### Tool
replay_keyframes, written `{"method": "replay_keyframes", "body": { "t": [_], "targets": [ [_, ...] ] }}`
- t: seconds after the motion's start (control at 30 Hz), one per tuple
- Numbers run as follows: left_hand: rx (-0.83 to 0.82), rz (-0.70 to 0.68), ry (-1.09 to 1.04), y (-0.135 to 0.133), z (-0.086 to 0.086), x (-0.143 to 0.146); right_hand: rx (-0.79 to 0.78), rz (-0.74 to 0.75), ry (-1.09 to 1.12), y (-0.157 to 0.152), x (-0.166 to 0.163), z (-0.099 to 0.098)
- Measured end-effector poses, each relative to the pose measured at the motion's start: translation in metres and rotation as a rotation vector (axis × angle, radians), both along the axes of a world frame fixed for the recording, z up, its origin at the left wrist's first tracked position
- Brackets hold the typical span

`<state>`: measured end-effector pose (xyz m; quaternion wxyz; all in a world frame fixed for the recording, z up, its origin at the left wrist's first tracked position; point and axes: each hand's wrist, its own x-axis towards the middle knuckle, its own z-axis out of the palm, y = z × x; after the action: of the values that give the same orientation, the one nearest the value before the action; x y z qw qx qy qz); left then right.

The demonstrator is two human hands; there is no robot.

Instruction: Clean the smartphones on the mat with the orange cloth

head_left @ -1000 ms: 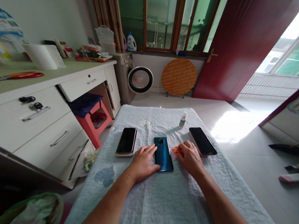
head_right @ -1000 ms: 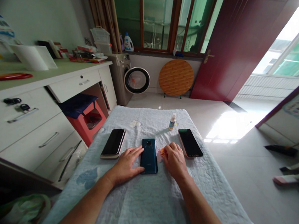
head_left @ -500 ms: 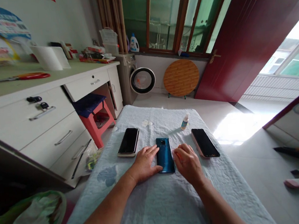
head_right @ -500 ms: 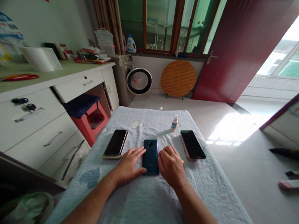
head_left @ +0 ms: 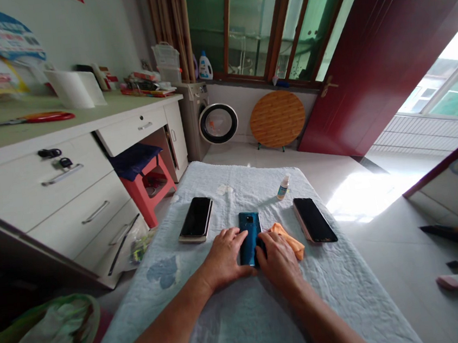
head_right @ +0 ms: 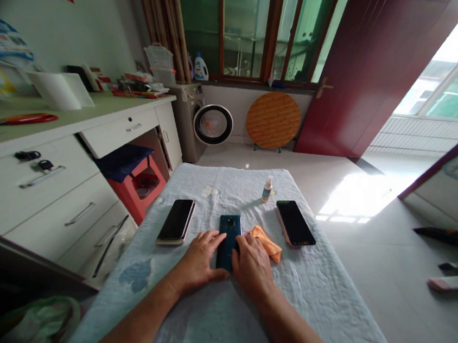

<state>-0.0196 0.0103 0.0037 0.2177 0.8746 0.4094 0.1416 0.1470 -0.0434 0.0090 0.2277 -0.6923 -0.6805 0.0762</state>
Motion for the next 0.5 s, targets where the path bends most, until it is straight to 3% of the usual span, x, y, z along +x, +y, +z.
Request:
{"method": "replay_keyframes", "body": {
  "t": [0.3,0.5],
  "targets": [
    [0.047,0.063,0.037,-0.008,-0.007,0.010,0.063,-0.064,0.345,0.000,0.001,0.002],
    [0.067,0.098,-0.094,-0.009,-0.008,0.010,0.134,0.105,0.551,-0.003,-0.006,0.009]
  ]
}}
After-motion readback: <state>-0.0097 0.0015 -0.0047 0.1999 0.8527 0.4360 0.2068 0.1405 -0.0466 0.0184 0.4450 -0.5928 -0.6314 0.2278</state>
